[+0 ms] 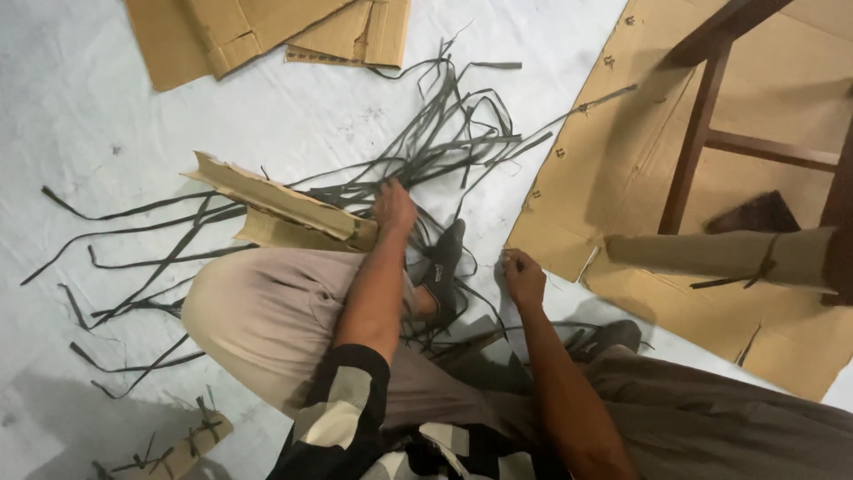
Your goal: Wrap the legs of a wooden chair with protective cardboard strips and plastic ties.
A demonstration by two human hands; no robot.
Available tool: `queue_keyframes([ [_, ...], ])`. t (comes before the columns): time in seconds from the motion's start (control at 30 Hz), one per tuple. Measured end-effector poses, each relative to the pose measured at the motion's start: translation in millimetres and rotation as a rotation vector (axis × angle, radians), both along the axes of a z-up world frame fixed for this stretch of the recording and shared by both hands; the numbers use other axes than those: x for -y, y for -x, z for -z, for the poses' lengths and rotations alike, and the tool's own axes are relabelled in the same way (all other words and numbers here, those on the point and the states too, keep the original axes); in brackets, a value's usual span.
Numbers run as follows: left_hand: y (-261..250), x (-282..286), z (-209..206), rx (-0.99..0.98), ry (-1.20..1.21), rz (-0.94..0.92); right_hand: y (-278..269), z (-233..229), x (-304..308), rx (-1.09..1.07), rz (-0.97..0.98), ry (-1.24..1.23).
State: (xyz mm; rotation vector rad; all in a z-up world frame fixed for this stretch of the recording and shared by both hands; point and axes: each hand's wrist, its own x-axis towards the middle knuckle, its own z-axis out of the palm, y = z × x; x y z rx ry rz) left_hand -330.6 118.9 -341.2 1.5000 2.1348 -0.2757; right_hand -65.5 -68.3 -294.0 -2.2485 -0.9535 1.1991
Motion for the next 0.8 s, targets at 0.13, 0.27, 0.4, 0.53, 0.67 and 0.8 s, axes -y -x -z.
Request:
queue_keyframes([
  [0.13, 21, -24, -26, 0.032, -0.115, -0.092, 3, -5, -4, -0.047, 0.028, -0.048],
  [0.27, 52, -57, -62, -0.012, -0.295, -0.214, 5, -7, -7, -0.03, 0.034, -0.013],
  [0.4, 84, -99, -55, 0.038, -0.656, -0.31, 1, 3, -7, 0.003, 0.0, -0.028],
  [0.53, 85, -115, -75, 0.158, -0.701, -0.315, 4, -9, -8, -0.024, 0.013, -0.035],
  [0.67, 73, -104, -60, 0.424, -0.768, -0.176, 7, -31, -9, -0.22, 0.079, -0.237],
  [0.8, 25, -65, -95, 0.272, -0.748, -0.163, 8, -7, -11, -0.035, 0.043, -0.039],
])
